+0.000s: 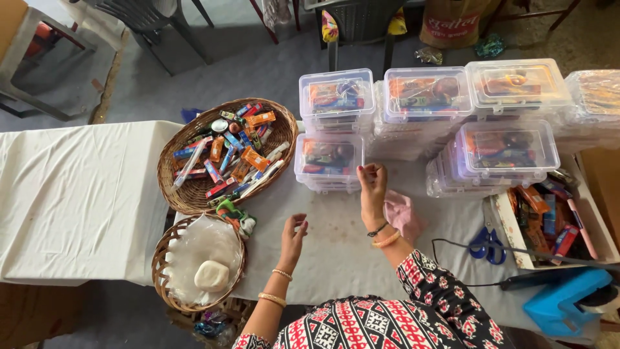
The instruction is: The person wraps small packaged items in clear plastic film on a table, then places the wrapped bundles into clear plastic storage boxes and stacks the boxes with others on the table. They occasionally pick additional items from a wicker basket and wipe the table surface with a pink cloth.
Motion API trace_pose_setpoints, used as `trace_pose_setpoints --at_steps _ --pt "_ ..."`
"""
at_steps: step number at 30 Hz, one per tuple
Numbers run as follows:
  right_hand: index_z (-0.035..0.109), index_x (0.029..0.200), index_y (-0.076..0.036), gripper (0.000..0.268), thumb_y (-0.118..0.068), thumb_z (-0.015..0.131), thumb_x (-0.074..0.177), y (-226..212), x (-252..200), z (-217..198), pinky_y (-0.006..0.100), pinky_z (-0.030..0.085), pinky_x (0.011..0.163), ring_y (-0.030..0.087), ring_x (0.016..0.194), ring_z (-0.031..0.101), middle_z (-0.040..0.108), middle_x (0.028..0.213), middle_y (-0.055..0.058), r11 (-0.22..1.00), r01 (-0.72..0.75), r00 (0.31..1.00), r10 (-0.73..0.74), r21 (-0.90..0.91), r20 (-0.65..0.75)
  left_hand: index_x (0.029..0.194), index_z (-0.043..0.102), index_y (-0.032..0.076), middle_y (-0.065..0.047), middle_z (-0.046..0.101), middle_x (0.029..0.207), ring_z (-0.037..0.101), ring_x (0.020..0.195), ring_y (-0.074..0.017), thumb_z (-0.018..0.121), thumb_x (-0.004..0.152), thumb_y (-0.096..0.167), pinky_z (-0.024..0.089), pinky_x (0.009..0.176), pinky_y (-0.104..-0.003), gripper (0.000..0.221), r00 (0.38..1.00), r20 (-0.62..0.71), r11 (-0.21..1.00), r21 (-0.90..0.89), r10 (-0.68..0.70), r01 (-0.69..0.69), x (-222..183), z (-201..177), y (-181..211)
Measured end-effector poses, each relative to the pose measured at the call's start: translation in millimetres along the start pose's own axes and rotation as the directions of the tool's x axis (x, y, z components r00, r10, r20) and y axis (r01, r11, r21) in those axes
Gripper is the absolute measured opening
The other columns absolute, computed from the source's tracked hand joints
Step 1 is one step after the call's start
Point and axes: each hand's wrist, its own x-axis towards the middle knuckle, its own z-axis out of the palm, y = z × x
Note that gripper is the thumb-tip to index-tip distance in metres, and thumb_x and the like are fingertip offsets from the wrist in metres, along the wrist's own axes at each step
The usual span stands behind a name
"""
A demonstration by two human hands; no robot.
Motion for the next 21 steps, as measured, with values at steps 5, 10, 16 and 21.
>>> trace_pose_setpoints --at_steps 5,10,16,21 --pt "0.059 0.118 -0.007 0.023 -0.026 0.062 0.105 -7 3 -22 0.028 0.041 0.094 0.013 0.102 0.048 0.054 0.110 0.000 0.994 0.024 0.996 -0.016 -0.103 0.085 0.130 0.058 0.007 -0.010 0.061 0.135 0.057 0.123 -0.0231 0.053 0.100 0.044 0.055 0.090 -0.040 0.047 0.994 0.015 0.984 -0.143 -0.108 0.109 42 -14 -14" --pt "0.060 0.135 -0.006 0.039 -0.034 0.048 0.113 54 12 -77 0.037 0.038 0.112 0.024 0.128 0.051 0.056 0.134 0.010 0.923 0.192 0.976 -0.145 -0.335 0.160 0.145 0.050 0.014 -0.013 0.048 0.150 0.042 0.138 -0.0328 0.041 0.098 0.063 0.044 0.104 -0.053 0.068 0.967 0.095 0.925 -0.283 -0.235 0.253 114 -13 -19" --pt "0.059 0.138 -0.011 0.055 -0.041 0.069 0.092 138 -8 -151 0.047 0.040 0.105 0.034 0.125 0.050 0.056 0.131 0.014 0.526 0.179 0.982 -0.038 -0.832 0.187 0.160 0.029 0.024 -0.006 0.028 0.168 0.024 0.152 -0.0319 0.030 0.094 0.073 0.023 0.111 -0.067 0.082 0.911 0.260 0.831 -0.384 -0.321 0.402 175 3 -7" --pt "0.062 0.134 -0.023 0.062 -0.027 0.080 0.075 126 -31 -177 0.048 0.044 0.095 0.035 0.115 0.054 0.060 0.128 0.010 0.253 0.258 0.962 0.022 -0.932 0.272 0.150 0.046 0.021 -0.002 0.055 0.148 0.048 0.136 -0.0299 0.039 0.096 0.062 0.037 0.101 -0.059 0.068 0.889 0.352 0.741 -0.504 -0.292 0.443 208 16 -72"
